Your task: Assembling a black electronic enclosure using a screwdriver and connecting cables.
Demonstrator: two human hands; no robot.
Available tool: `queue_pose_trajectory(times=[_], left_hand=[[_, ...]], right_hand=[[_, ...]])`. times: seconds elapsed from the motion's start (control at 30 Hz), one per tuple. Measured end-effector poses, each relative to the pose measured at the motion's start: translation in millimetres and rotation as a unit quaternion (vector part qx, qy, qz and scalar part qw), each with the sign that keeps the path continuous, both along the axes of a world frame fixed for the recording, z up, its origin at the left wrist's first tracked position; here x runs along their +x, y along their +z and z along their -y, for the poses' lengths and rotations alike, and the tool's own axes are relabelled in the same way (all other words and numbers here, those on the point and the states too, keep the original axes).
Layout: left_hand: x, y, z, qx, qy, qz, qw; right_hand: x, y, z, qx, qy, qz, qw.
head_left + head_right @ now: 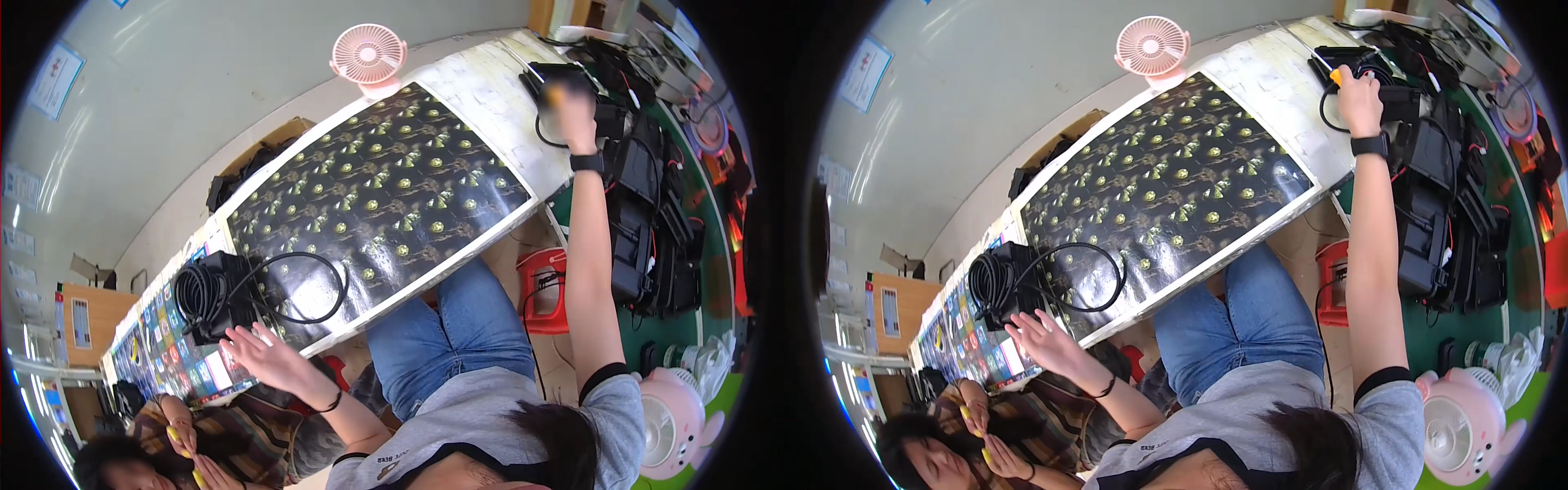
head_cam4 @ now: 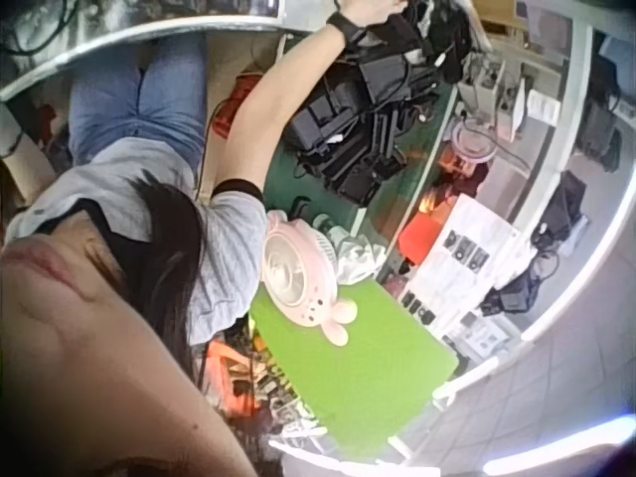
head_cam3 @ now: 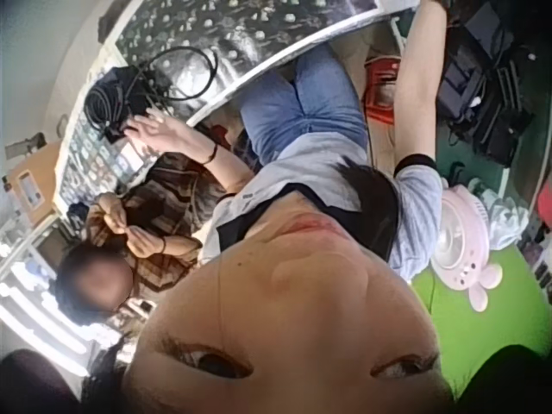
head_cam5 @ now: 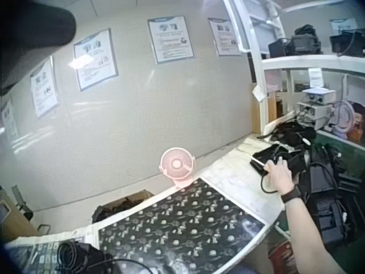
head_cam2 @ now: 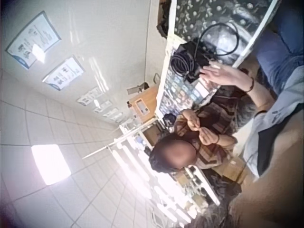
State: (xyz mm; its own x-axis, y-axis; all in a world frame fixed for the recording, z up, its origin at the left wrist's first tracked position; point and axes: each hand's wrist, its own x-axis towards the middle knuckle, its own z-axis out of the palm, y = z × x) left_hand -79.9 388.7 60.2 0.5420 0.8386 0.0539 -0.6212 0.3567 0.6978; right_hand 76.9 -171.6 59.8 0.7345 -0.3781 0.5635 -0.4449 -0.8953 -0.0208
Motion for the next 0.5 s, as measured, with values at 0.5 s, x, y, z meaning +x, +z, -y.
queue_pose_trajectory(times=[0.5], left_hand=[[108.2, -7.4, 114.1, 0.619, -0.226, -0.054, 0.750]], right_hand=[[-106.3, 55.0, -247.5, 0.384, 0.403, 0.009, 0.830]])
